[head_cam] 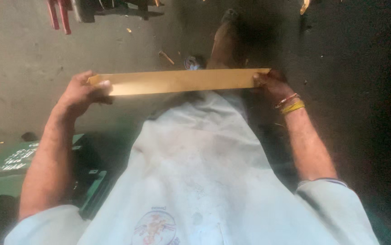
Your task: The person repeatedly tears strips of yellow tape and wraps them around cylindrical components inside a large metal machine housing. The person handles the tape by hand and places the wrapped parts back into the machine.
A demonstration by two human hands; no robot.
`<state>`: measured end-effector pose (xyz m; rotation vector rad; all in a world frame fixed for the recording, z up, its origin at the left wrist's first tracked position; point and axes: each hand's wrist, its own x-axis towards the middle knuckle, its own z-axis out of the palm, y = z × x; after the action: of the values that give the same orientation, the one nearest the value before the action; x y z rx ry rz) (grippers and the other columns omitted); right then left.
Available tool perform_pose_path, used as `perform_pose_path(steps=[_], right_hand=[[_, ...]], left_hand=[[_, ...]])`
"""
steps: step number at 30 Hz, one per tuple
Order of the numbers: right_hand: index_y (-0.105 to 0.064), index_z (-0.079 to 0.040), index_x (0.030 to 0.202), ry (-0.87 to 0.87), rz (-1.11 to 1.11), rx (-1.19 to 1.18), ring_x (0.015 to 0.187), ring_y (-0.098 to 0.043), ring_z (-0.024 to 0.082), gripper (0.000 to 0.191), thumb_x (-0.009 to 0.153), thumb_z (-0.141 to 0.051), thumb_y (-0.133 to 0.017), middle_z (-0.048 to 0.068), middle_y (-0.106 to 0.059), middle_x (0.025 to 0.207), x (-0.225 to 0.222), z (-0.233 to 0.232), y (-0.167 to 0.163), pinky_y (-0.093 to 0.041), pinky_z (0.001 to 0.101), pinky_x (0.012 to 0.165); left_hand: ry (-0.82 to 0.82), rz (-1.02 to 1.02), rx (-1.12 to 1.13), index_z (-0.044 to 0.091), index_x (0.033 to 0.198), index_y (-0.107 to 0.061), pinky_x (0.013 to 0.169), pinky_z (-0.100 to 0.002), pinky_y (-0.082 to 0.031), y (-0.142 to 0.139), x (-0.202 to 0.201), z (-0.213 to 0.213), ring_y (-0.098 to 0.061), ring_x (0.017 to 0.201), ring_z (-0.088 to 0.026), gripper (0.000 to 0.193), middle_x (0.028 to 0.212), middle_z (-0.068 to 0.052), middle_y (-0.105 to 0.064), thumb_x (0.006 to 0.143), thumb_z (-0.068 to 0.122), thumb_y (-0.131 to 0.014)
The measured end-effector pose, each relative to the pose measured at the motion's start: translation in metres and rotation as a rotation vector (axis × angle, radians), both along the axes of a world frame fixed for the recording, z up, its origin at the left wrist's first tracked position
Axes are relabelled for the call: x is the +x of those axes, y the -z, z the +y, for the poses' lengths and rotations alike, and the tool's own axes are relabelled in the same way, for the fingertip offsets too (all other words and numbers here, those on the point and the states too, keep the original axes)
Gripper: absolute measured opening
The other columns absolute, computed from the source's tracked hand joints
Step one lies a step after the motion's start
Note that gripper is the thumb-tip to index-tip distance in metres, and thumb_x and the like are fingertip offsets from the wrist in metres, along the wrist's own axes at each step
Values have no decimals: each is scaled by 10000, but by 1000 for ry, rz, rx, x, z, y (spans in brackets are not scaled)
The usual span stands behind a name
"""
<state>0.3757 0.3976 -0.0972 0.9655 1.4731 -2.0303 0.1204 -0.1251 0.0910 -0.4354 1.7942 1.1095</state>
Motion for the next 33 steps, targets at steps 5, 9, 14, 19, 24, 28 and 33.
perform_pose_path(steps=[5, 9, 14, 19, 24, 28, 33], right_hand=[[-736, -39, 1085, 23, 77, 58, 904, -678, 126, 287, 968, -300, -759, 51, -736, 1013, -1, -22, 31, -583, 293, 781], [-777, -75, 1107, -98, 207, 206, 979, -669, 135, 222, 982, -258, -760, 40, -745, 1049, 12, -22, 53, -543, 313, 890], [-764, -113, 1165, -265, 224, 317, 1087, -652, 166, 232, 984, -255, -732, 39, -724, 1159, 35, -21, 77, -512, 331, 960], [-728, -99, 1203, -253, 211, 364, 1135, -614, 197, 294, 975, -286, -734, 68, -683, 1216, 42, -32, 91, -475, 353, 992], [-692, -85, 1241, -279, 187, 387, 1182, -575, 228, 362, 966, -316, -736, 97, -641, 1273, 45, -39, 94, -437, 375, 1023], [-664, -73, 1271, -287, 170, 414, 1219, -544, 253, 418, 958, -340, -737, 121, -608, 1319, 52, -43, 98, -407, 393, 1049], [-628, -59, 1309, -313, 135, 469, 1266, -505, 284, 489, 949, -371, -739, 150, -567, 1376, 58, -41, 99, -370, 415, 1080]], left_hand=[[-50, 61, -128, -56, 1216, -697, 735, -371, -562, -13, 5, -8, -654, 830, -237, 326, 993, -121, -709, 1028, 210, -711], [88, 30, -196, -20, 1218, -720, 847, -402, -597, -19, 0, -27, -738, 940, -245, 341, 1051, -155, -754, 931, 164, -714], [-22, -93, 59, -56, 1274, -677, 864, -522, -604, -15, -7, -59, -738, 939, -350, 378, 1104, -243, -734, 958, 152, -684], [70, 4, 525, -55, 1180, -727, 772, -452, -642, -26, -13, -77, -766, 880, -328, 336, 1034, -250, -760, 1005, 230, -702], [16, -54, 483, -63, 1116, -747, 656, -454, -607, -34, -23, -73, -750, 799, -345, 298, 944, -271, -753, 1033, 217, -688], [12, 1, 733, -16, 1142, -720, 811, -530, -610, -23, -32, -69, -734, 963, -362, 384, 1100, -241, -713, 933, 306, -723], [8, -50, 515, -144, 1116, -683, 934, -658, -592, -17, -43, -71, -733, 951, -447, 502, 1033, -305, -719, 991, 339, -737]])
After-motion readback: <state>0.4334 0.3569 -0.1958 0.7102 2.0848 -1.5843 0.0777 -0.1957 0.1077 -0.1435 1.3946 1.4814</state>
